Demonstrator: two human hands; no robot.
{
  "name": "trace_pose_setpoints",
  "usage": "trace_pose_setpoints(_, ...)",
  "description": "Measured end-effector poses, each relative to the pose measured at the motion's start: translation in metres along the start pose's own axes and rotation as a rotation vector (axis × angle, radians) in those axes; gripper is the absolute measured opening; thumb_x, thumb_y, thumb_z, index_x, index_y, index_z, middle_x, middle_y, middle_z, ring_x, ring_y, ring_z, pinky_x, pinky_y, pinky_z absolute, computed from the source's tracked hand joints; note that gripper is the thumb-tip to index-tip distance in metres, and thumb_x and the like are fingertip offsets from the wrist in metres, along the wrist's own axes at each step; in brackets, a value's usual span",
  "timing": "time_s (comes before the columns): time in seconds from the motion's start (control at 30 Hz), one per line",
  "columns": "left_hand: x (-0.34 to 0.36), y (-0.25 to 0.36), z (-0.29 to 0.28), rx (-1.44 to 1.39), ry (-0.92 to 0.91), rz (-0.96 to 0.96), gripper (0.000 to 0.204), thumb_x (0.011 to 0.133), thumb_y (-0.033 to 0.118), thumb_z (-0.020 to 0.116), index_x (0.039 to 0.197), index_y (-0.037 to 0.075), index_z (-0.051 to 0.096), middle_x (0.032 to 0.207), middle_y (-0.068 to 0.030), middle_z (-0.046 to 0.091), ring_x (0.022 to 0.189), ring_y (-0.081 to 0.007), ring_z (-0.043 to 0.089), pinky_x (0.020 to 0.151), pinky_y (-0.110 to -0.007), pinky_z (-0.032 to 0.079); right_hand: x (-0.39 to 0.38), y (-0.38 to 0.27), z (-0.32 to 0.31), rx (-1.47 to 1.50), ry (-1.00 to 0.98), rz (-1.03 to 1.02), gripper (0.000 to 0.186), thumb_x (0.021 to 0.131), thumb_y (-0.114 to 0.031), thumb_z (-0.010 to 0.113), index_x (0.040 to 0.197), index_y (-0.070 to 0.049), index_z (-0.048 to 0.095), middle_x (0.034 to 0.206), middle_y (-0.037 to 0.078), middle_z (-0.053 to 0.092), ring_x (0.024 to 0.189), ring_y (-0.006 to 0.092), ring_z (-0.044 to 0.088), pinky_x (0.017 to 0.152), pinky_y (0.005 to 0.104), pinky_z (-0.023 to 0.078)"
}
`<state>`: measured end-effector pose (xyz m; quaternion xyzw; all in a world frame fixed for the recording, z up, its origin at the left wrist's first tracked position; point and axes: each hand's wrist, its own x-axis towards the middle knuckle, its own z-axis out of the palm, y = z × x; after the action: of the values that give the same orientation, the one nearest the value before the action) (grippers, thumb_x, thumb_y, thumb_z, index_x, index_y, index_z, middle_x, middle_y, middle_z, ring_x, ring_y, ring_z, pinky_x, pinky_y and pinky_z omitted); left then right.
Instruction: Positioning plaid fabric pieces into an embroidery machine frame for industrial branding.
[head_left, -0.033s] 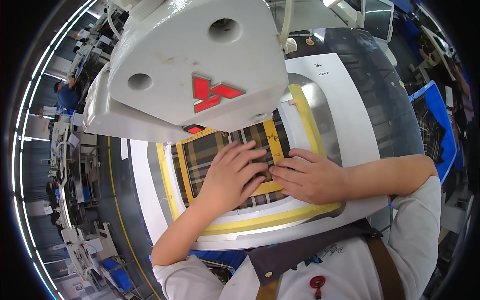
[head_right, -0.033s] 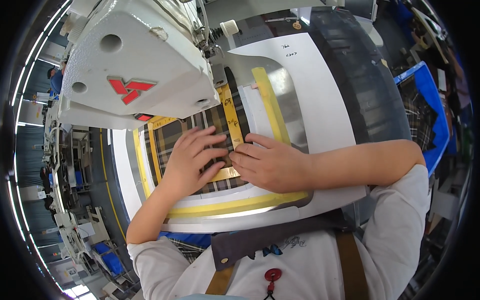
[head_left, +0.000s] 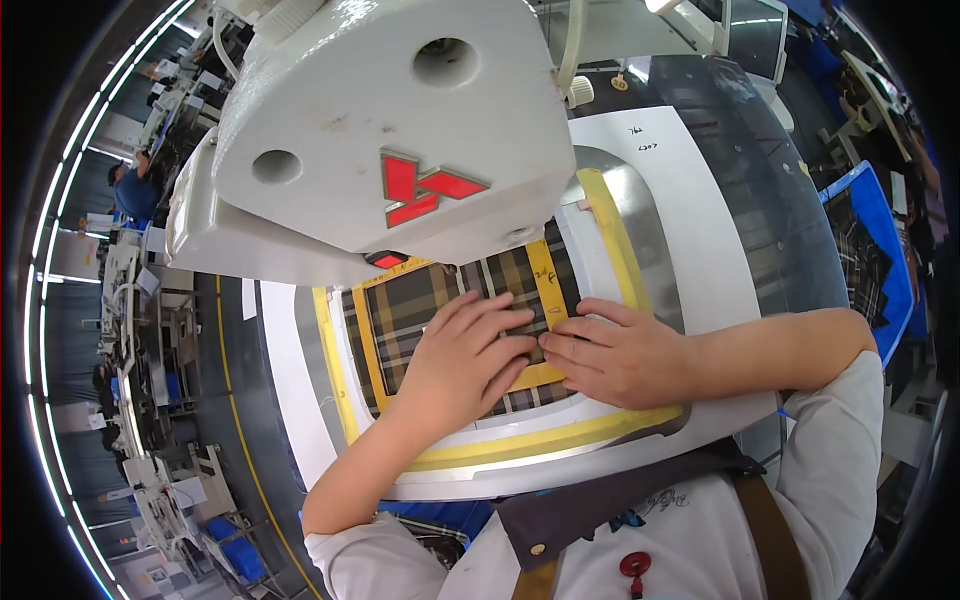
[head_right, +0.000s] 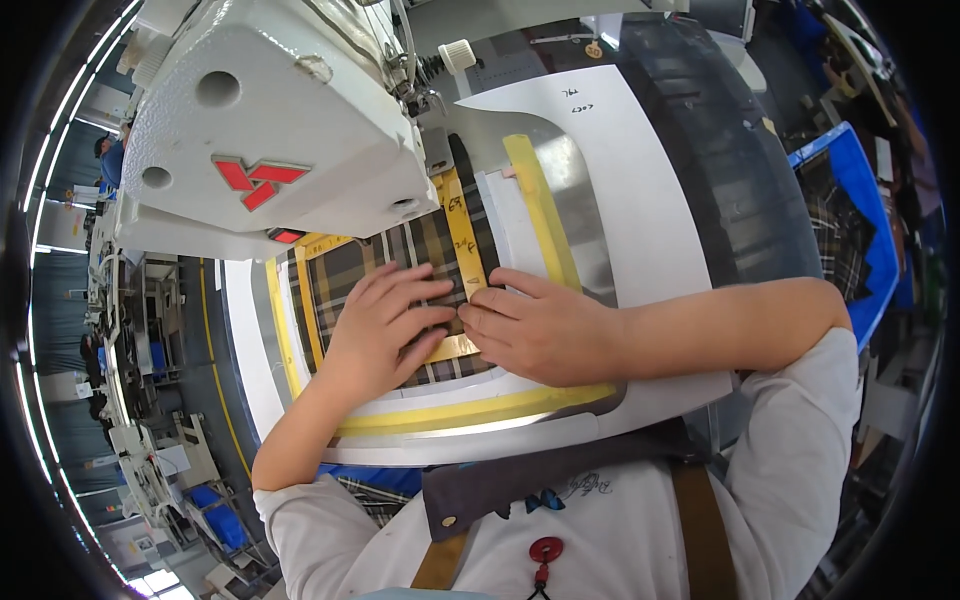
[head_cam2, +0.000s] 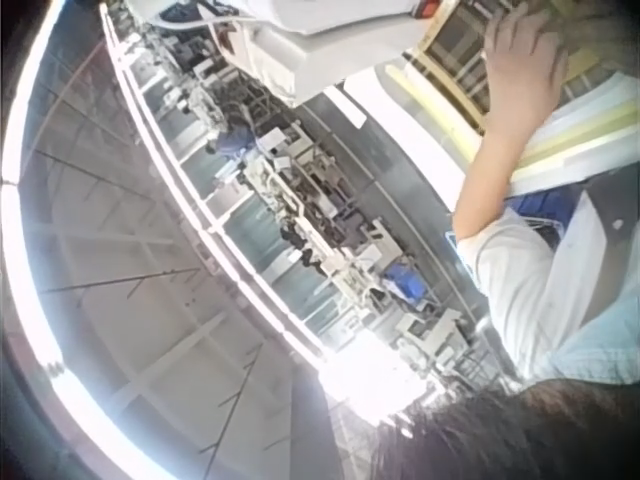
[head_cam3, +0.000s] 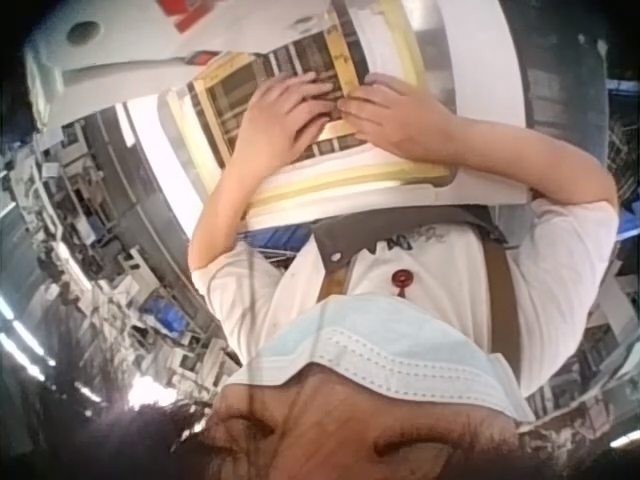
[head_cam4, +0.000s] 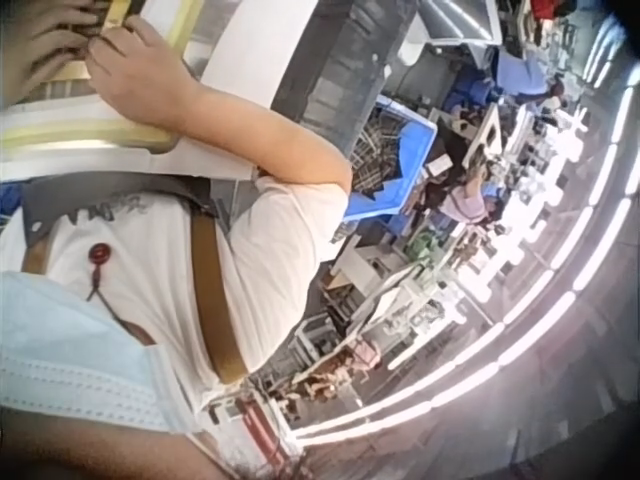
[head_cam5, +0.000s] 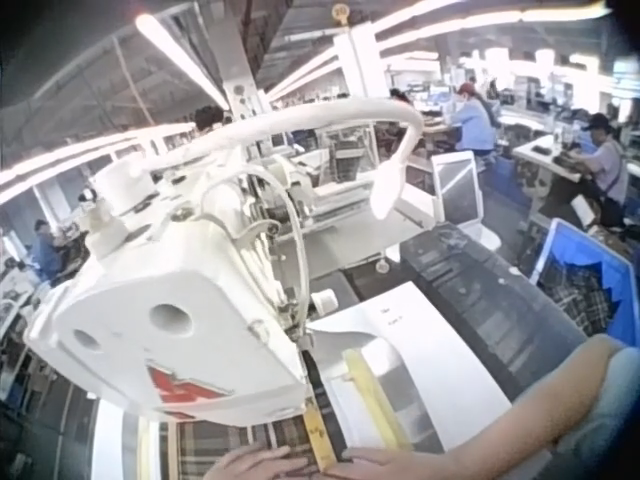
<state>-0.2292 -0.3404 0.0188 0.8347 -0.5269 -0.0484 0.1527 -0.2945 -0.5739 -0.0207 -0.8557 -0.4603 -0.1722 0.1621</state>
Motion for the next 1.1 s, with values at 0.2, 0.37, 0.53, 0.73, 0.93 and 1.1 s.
trace_pose_setpoints(0.2, -0.011, 0.014, -0.006, -0.09, -0.035, -0.062, 0.026, 0.083, 0.019, 0.067, 0.107, 0.01, 0.063, 0.124, -0.0056, 0.058, 0.121, -0.0243, 0.052, 0.105, -0.044, 0.037, 0.002, 0.0, 0.002, 0.039, 0.008, 0.019, 0.027, 0.086, -0.021, 0.058, 0.101, 0.001, 0.062, 0.11, 0.013, 0.06, 0.105, 0.0244, 0.052, 0.099, 0.0393, 0.038)
trace_pose_setpoints(0.37, -0.015, 0.012, -0.003, -0.13, -0.029, -0.082, 0.029, 0.084, 0.019, 0.066, 0.111, 0.009, 0.063, 0.128, -0.0064, 0.056, 0.124, -0.0246, 0.05, 0.107, -0.044, 0.036, 0.004, 0.003, 0.005, 0.066, -0.007, 0.01, 0.03, 0.084, -0.021, 0.061, 0.103, 0.002, 0.062, 0.112, 0.013, 0.06, 0.105, 0.0247, 0.053, 0.096, 0.0406, 0.041)
trace_pose_setpoints(0.53, -0.016, 0.011, -0.002, -0.107, -0.033, -0.081, 0.036, 0.078, 0.014, 0.07, 0.113, 0.009, 0.063, 0.131, -0.0076, 0.056, 0.127, -0.0271, 0.049, 0.108, -0.047, 0.033, 0.005, 0.007, 0.007, 0.075, -0.019, 0.005, 0.035, 0.082, -0.022, 0.066, 0.106, 0.002, 0.062, 0.115, 0.013, 0.06, 0.106, 0.0249, 0.054, 0.094, 0.0423, 0.043)
trace_pose_setpoints(0.73, -0.016, 0.003, 0.001, -0.111, -0.019, -0.104, 0.037, 0.079, 0.016, 0.069, 0.114, 0.008, 0.063, 0.132, -0.0081, 0.055, 0.127, -0.0282, 0.049, 0.109, -0.048, 0.031, 0.009, 0.014, 0.015, 0.101, 0.003, 0.019, 0.033, 0.082, -0.022, 0.067, 0.106, 0.0, 0.061, 0.114, 0.012, 0.059, 0.105, 0.0251, 0.054, 0.095, 0.0421, 0.043)
trace_pose_setpoints(0.93, -0.007, -0.01, 0.002, -0.1, 0.006, -0.105, 0.035, 0.079, 0.016, 0.069, 0.112, 0.007, 0.063, 0.132, -0.0083, 0.056, 0.127, -0.0285, 0.048, 0.109, -0.047, 0.031, 0.017, 0.033, 0.019, 0.164, 0.059, 0.048, 0.027, 0.082, -0.021, 0.065, 0.1, -0.001, 0.062, 0.107, 0.009, 0.06, 0.101, 0.0237, 0.054, 0.096, 0.0392, 0.04)
trace_pose_setpoints(1.1, -0.003, -0.019, 0.002, -0.06, 0.034, -0.133, 0.033, 0.081, 0.018, 0.068, 0.111, 0.007, 0.063, 0.132, -0.0072, 0.056, 0.126, -0.0285, 0.049, 0.104, -0.044, 0.035, 0.022, 0.045, 0.023, 0.167, 0.128, 0.055, 0.021, 0.082, -0.018, 0.064, 0.096, -0.003, 0.063, 0.103, 0.007, 0.061, 0.098, 0.0233, 0.056, 0.095, 0.0375, 0.042)
